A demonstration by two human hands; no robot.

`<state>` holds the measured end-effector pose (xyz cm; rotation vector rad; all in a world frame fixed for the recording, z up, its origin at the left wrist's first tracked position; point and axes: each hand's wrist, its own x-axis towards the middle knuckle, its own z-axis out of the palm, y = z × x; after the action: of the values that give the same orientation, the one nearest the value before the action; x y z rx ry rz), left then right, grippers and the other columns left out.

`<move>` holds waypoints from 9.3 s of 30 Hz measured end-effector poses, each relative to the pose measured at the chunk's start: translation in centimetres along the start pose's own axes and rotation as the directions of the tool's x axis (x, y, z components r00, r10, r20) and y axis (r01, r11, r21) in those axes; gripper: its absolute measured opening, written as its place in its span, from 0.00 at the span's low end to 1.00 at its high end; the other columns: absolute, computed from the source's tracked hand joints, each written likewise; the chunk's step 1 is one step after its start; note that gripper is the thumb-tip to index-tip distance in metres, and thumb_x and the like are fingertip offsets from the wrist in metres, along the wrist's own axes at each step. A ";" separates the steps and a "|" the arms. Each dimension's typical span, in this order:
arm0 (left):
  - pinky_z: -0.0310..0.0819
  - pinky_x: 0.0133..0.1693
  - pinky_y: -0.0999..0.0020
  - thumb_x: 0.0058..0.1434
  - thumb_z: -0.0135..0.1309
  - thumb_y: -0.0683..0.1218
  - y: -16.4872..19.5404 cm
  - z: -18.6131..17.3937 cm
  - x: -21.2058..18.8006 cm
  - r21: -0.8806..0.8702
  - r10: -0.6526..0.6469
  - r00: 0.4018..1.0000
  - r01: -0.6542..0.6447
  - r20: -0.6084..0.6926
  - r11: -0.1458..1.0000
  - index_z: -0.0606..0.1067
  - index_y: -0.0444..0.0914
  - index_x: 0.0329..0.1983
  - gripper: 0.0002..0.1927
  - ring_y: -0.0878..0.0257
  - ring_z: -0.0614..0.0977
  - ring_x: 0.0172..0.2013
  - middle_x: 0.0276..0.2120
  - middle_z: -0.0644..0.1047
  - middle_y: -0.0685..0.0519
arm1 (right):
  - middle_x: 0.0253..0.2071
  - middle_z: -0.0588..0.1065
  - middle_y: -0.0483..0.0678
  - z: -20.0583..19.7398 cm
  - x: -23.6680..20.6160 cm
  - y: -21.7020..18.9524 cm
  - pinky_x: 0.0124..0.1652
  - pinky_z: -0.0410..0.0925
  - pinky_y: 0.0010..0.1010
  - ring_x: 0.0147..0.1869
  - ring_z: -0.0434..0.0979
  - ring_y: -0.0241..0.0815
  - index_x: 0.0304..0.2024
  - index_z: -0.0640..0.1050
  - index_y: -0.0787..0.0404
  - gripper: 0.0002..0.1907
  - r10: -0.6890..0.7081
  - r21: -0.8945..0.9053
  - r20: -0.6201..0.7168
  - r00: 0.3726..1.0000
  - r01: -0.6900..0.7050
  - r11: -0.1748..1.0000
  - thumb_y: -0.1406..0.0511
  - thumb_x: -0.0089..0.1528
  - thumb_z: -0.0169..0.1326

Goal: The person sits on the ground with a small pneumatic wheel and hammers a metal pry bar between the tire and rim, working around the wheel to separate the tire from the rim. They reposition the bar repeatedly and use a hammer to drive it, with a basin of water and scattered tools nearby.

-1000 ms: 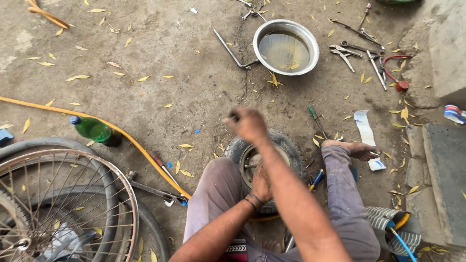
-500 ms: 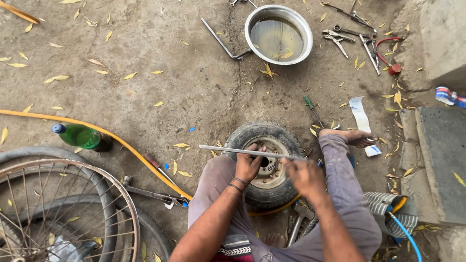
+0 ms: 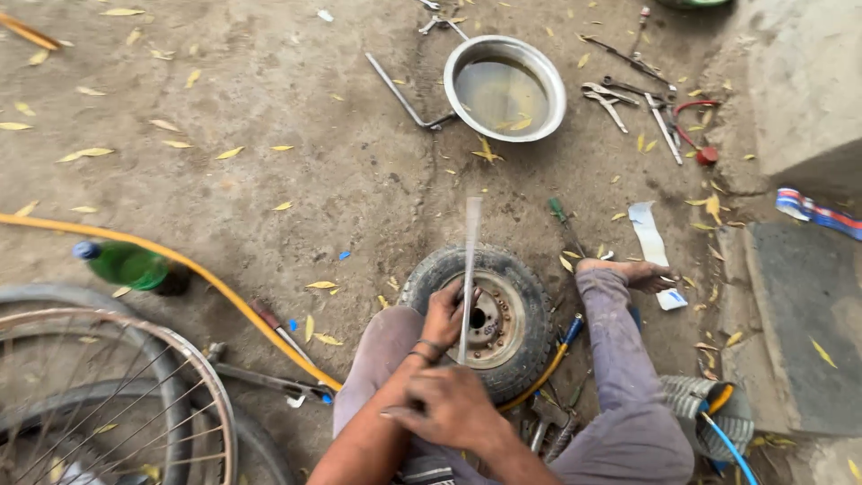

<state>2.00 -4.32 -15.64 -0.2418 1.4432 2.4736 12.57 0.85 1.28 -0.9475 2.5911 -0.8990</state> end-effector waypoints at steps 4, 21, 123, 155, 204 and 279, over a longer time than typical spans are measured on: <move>0.75 0.33 0.62 0.63 0.57 0.49 0.1 0.5 -2.0 0.533 0.273 0.960 -0.263 0.062 0.804 0.80 0.37 0.39 0.11 0.58 0.83 0.30 0.29 0.81 0.44 | 0.26 0.77 0.58 -6.8 -3.6 7.7 0.33 0.69 0.48 0.29 0.78 0.58 0.27 0.82 0.61 0.28 0.474 0.011 -0.149 0.868 -0.478 0.878 0.43 0.57 0.57; 0.70 0.34 0.60 0.65 0.58 0.48 -3.6 1.3 -0.7 0.333 0.450 0.887 -0.457 0.101 0.825 0.79 0.34 0.39 0.11 0.60 0.73 0.31 0.27 0.75 0.47 | 0.44 0.78 0.53 -4.9 2.8 0.9 0.68 0.50 0.56 0.55 0.76 0.53 0.43 0.82 0.60 0.24 -0.187 -0.248 -0.224 0.956 0.130 0.960 0.48 0.58 0.60; 0.75 0.50 0.61 0.65 0.56 0.45 -4.5 -2.4 0.6 0.219 0.072 0.914 -0.171 0.398 0.961 0.70 0.36 0.59 0.20 0.56 0.77 0.51 0.51 0.76 0.45 | 0.73 0.59 0.63 -7.1 1.4 1.8 0.68 0.53 0.54 0.73 0.60 0.65 0.43 0.82 0.51 0.25 -0.039 -0.073 -0.165 0.986 0.028 0.997 0.49 0.48 0.72; 0.75 0.35 0.55 0.52 0.62 0.46 -1.4 0.2 -0.6 0.666 0.162 0.930 -0.352 0.331 0.658 0.75 0.33 0.30 0.11 0.49 0.83 0.31 0.28 0.79 0.41 | 0.52 0.81 0.48 -9.4 -2.0 4.2 0.68 0.58 0.49 0.65 0.75 0.45 0.49 0.82 0.58 0.21 -0.020 -0.183 -0.071 0.997 0.007 0.983 0.51 0.64 0.55; 0.54 0.20 0.70 0.69 0.57 0.51 -3.3 -3.6 0.7 0.176 0.156 0.954 -0.113 -0.256 0.978 0.72 0.39 0.24 0.19 0.72 0.65 0.20 0.20 0.69 0.62 | 0.38 0.80 0.47 4.2 -20.0 17.3 0.43 0.73 0.23 0.40 0.78 0.32 0.43 0.80 0.70 0.09 0.752 0.697 -0.406 0.519 -0.356 0.622 0.66 0.70 0.59; 0.68 0.32 0.56 0.71 0.53 0.48 20.5 -8.7 -35.3 0.919 0.424 0.866 -0.361 0.266 0.162 0.74 0.32 0.38 0.13 0.44 0.70 0.28 0.28 0.73 0.36 | 0.36 0.78 0.48 -1.5 -39.0 12.6 0.41 0.68 0.30 0.37 0.75 0.34 0.42 0.81 0.69 0.09 0.531 0.411 -0.820 0.213 -0.424 0.807 0.67 0.74 0.59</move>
<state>29.22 -26.58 6.78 0.4022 3.0207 1.2809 35.30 34.41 -4.85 0.7520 3.2471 -1.6354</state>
